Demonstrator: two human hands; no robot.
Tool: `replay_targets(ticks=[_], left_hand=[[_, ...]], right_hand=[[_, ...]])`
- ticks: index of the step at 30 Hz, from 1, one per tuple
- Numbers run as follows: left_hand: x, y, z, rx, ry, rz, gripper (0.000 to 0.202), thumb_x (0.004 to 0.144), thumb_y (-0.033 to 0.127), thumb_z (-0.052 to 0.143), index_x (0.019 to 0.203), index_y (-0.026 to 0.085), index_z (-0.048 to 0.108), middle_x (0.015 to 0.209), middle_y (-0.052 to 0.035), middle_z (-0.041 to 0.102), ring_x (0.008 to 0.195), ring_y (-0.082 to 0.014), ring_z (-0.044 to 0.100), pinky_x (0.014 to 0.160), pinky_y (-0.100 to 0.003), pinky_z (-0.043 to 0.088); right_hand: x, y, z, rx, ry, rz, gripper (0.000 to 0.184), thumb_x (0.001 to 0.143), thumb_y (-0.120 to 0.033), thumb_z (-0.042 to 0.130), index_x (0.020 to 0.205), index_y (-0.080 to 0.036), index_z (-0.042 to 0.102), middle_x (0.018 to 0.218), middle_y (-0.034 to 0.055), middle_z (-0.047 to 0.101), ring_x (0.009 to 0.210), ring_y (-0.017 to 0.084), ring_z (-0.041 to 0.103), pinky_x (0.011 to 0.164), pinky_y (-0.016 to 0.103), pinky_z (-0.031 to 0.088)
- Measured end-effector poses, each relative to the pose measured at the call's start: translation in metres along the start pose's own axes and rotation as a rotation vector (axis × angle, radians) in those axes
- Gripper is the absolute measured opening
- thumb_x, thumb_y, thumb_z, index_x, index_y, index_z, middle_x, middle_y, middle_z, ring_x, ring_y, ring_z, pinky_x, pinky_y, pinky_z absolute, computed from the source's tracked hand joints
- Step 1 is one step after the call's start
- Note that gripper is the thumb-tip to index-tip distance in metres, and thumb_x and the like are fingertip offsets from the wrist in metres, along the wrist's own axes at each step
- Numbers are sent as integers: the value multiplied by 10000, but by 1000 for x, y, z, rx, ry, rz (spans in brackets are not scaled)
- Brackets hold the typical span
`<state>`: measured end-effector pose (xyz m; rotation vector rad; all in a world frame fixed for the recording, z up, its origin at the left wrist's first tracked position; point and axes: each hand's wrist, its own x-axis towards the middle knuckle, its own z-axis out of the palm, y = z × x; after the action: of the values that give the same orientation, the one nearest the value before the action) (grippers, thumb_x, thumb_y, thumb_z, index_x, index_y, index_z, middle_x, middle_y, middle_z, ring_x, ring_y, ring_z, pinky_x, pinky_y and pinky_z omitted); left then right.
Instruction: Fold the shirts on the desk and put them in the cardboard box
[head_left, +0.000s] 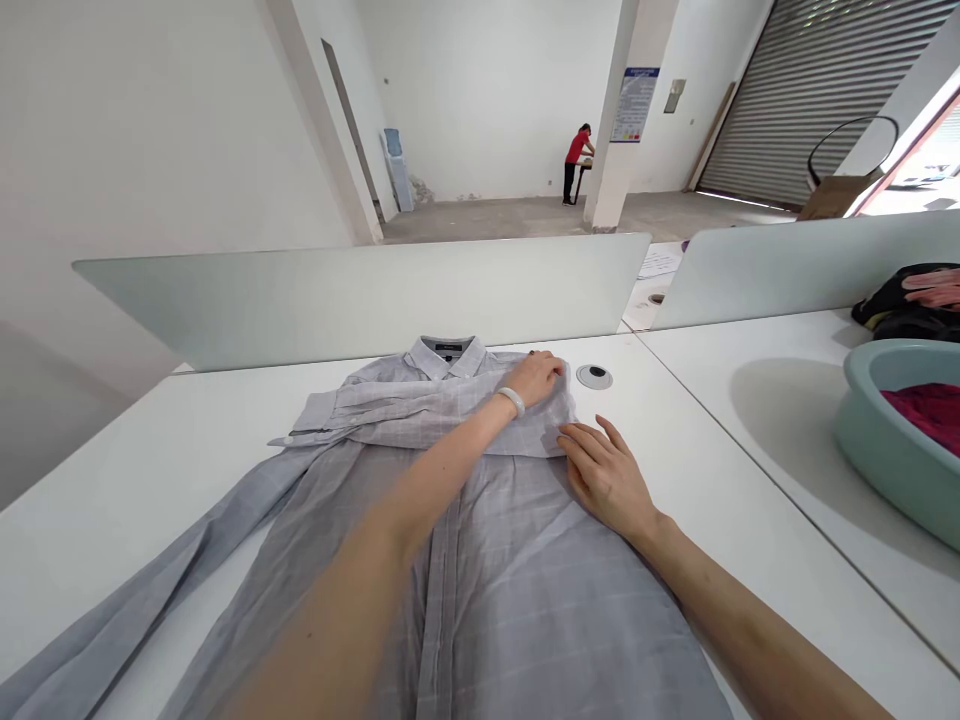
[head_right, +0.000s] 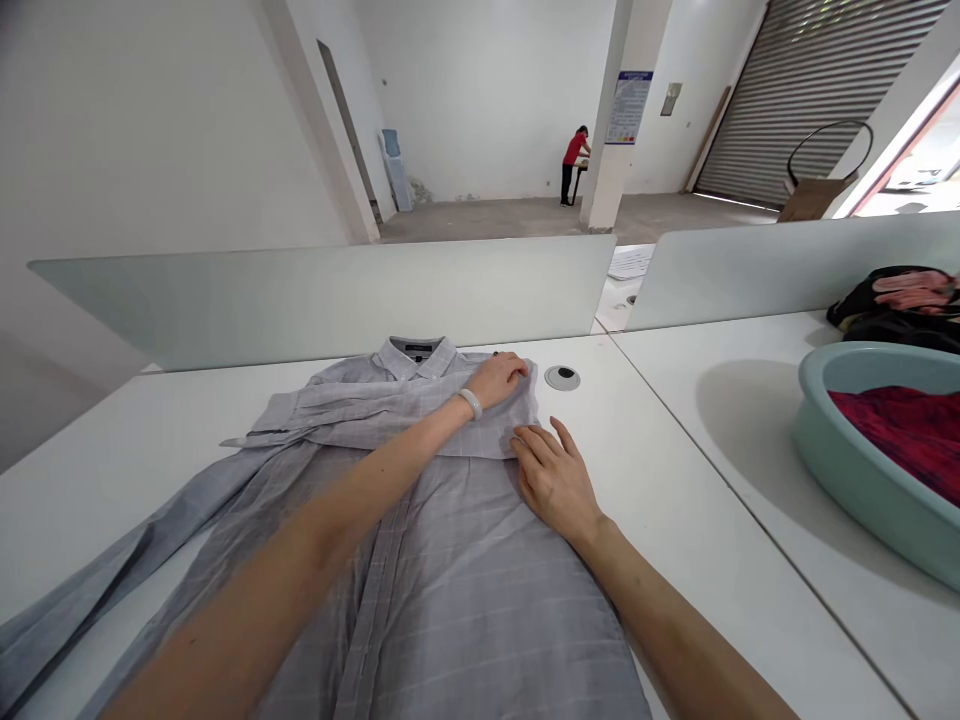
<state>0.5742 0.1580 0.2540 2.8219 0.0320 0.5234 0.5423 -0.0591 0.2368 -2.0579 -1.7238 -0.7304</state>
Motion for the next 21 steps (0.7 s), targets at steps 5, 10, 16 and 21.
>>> replay_targets(ticks=[5, 10, 16, 21], left_hand=[[-3, 19, 13, 85, -235, 75, 382, 934, 353, 402, 1220, 156, 561, 1355, -106, 518, 1236, -225, 473, 1066, -368, 325], [-4, 29, 26, 92, -306, -24, 594, 942, 545, 288, 1425, 203, 333, 1544, -97, 260, 1435, -275, 155, 1142, -536, 118], [-21, 20, 6, 127, -109, -68, 511, 969, 470, 266, 1416, 235, 346, 1534, -74, 282, 1436, -261, 144, 1129, -513, 193], [-72, -30, -58, 246, -103, -184, 413, 933, 339, 413, 1320, 208, 478, 1427, -94, 437, 1343, -245, 342, 1091, -422, 289]], right_hand=[[0, -1, 1, 26, -7, 2, 277, 863, -90, 429, 1057, -161, 614, 1116, 85, 660, 1023, 201, 584, 971, 379, 412], [-1, -4, 2, -36, -93, 97, 232, 901, -131, 423, 852, -169, 647, 868, 72, 684, 843, 186, 604, 770, 315, 438], [-3, -5, 3, -46, -121, 79, 225, 908, -163, 443, 804, -172, 643, 871, 70, 664, 853, 190, 578, 750, 319, 411], [-6, -4, 5, -34, -103, 86, 235, 916, -174, 434, 819, -166, 647, 901, 69, 666, 853, 195, 576, 740, 326, 422]])
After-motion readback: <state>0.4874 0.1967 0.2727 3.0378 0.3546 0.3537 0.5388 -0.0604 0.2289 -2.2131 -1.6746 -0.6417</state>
